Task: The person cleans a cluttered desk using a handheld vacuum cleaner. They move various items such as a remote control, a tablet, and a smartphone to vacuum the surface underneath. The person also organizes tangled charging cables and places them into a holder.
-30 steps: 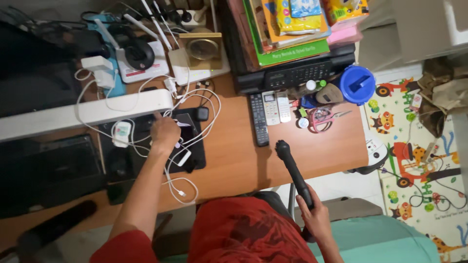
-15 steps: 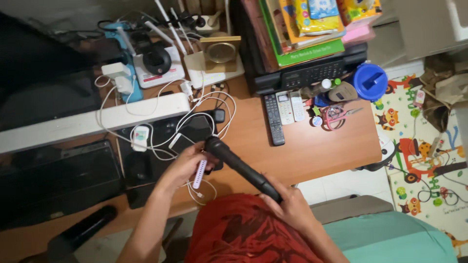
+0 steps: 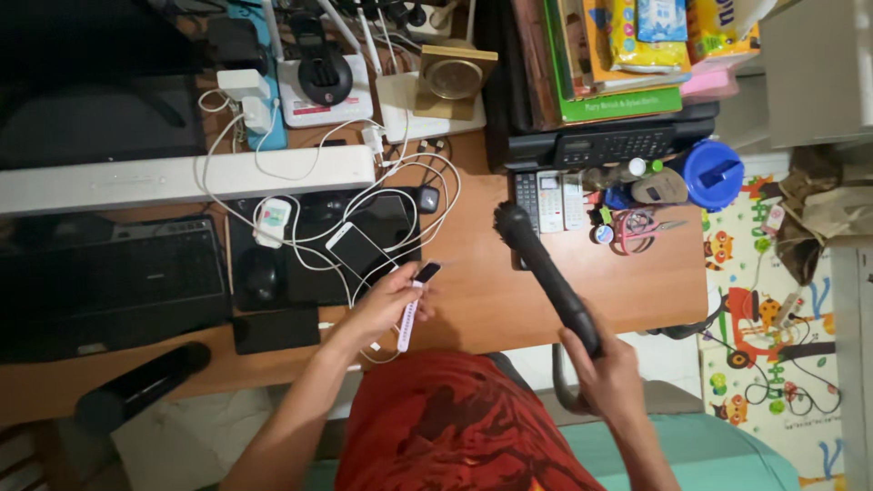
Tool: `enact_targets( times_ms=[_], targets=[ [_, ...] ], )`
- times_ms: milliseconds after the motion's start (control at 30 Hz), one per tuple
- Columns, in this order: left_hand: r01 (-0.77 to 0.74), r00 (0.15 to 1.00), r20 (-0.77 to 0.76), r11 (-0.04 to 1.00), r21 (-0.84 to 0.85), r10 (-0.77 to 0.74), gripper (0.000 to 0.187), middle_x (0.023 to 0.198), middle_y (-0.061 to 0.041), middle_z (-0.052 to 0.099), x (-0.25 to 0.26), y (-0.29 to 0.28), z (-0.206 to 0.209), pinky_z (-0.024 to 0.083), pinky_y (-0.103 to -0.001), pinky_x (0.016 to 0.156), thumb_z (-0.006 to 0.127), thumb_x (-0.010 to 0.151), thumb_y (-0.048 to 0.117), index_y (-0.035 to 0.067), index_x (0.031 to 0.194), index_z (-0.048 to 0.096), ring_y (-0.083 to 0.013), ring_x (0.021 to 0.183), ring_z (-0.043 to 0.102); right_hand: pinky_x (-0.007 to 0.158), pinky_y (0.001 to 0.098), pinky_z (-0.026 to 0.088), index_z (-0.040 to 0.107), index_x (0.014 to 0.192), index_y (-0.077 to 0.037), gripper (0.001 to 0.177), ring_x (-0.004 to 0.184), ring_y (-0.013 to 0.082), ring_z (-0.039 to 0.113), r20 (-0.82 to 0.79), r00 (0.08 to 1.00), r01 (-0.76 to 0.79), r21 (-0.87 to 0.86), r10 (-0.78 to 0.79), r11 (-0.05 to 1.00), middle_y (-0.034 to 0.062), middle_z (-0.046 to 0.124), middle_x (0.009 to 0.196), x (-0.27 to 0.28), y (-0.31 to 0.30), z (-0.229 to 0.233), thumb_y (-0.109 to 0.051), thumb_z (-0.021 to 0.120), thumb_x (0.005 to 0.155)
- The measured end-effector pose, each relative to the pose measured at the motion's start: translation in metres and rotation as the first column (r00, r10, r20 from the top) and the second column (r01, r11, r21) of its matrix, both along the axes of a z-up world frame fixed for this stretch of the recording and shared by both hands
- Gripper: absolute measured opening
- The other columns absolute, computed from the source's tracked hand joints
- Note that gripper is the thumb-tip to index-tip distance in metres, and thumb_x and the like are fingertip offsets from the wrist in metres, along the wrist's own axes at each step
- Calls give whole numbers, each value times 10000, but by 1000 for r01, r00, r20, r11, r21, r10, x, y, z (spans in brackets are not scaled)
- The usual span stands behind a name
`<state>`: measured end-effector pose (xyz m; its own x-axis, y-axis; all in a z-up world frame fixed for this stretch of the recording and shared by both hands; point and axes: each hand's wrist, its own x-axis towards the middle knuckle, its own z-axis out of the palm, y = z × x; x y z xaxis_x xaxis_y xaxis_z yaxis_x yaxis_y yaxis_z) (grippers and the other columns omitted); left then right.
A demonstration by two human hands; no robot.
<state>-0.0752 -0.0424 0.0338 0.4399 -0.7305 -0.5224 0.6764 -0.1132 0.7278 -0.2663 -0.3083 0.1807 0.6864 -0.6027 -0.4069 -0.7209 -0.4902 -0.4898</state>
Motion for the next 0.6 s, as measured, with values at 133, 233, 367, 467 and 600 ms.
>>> enact_targets(
  times_ms=[133,233,367,467,600],
  targets=[
    [-91,940,335,995,45,71,364,1074,-112,645,-12,-17,-16,494,-293,779,481,1025,65,24,1345,649,-137,909,610,529,374,509,647,1333,-96,508,548,186,614,265,938,-266,144,222,953,140,639,645,-13,3,21,-266,734,862],
    [-81,947,321,963,256,-6,297,948,-129,572,-28,-30,-10,465,-338,650,509,1059,113,29,1297,665,-179,768,527,531,378,514,689,1237,-95,411,529,199,604,116,982,-173,212,151,962,137,650,624,-11,13,15,-308,723,887],
    [-167,847,530,967,193,41,342,1054,-64,668,-31,-49,1,516,-311,801,564,1023,130,86,1352,645,-164,915,624,534,397,480,692,1276,-155,440,502,228,566,-33,995,92,23,-91,996,173,607,629,-25,-10,3,-361,730,889],
    [-100,604,774,946,307,-187,438,1168,-167,627,-29,-57,2,521,-394,870,602,971,118,53,1402,558,-295,1014,642,511,417,463,658,1335,-189,485,472,248,548,-62,957,286,19,-284,958,200,583,585,-63,-30,-2,-357,702,882],
    [137,450,664,782,609,-596,540,1404,-172,580,-29,-66,-9,480,-463,1003,489,926,-56,115,1436,534,-388,1251,585,500,408,465,657,1329,-163,497,477,232,519,-54,913,405,-20,-405,914,189,577,579,-124,-49,-21,-362,721,877]
  ],
)
